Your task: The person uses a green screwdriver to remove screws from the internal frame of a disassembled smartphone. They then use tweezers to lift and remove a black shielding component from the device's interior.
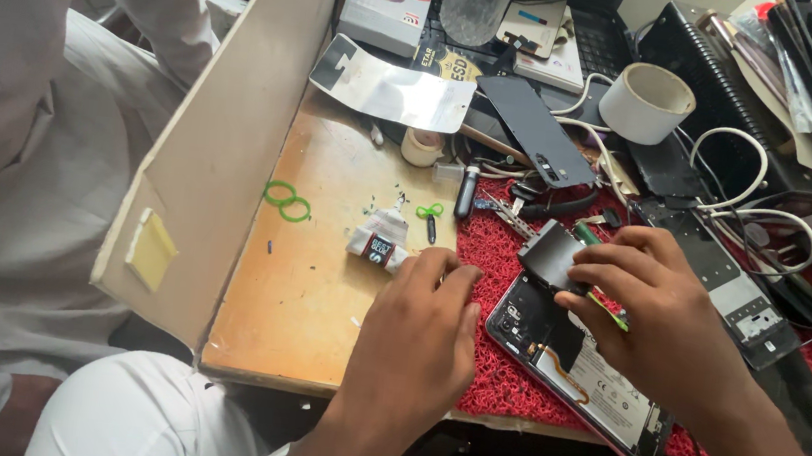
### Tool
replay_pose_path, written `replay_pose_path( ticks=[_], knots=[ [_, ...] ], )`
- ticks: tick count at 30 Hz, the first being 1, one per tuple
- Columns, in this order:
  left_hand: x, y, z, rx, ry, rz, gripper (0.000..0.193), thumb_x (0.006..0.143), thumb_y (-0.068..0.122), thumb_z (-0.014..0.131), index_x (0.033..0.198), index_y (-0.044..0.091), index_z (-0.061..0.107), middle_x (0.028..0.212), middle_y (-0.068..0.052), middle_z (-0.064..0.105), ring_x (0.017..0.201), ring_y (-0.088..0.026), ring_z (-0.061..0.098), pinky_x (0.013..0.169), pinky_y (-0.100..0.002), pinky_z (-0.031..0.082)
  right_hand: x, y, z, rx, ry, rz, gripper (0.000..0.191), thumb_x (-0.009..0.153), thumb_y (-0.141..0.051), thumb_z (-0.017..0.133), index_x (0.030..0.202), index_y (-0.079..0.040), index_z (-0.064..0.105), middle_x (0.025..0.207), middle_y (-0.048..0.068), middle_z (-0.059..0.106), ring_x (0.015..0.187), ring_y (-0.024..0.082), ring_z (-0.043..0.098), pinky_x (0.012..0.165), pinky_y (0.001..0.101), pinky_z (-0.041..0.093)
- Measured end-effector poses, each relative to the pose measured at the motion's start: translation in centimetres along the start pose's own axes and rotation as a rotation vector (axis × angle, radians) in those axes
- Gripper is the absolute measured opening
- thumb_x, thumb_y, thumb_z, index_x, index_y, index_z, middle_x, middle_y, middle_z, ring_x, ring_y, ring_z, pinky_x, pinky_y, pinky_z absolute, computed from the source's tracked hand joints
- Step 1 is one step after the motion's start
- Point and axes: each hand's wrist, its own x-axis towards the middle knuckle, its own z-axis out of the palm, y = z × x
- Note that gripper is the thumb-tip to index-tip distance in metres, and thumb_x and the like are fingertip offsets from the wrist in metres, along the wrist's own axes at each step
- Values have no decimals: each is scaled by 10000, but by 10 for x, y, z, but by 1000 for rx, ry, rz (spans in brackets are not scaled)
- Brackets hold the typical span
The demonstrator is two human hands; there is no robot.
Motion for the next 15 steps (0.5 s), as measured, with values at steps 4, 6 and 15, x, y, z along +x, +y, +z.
replay_pose_path(
  ticks=[4,6,15],
  knots=[
    [-1,-2,0,-12,-1,6,270,901,100,671,1145,-14,673,1134,-149,600,1101,-327,592,946,-449,474,-1,0,1,-24,5,-9,261,767,-195,839,962,-41,760,1054,98,754,1129,319,634,925,435,546],
    [-3,-4,0,-24,-4,15,263,905,105,671,1141,-11,677,1140,-141,599,1111,-323,588,948,-451,468,-4,1,0,-43,5,-2,272,758,-207,841,961,-45,760,1055,94,756,1136,318,634,929,433,545],
    [-6,-11,2,2,7,62,266,904,122,675,1136,-7,683,1181,-136,594,1149,-307,580,985,-445,444,-30,1,-13,-126,-44,81,306,743,-227,832,990,-58,765,1053,83,753,1140,303,634,948,430,542]
  ],
)
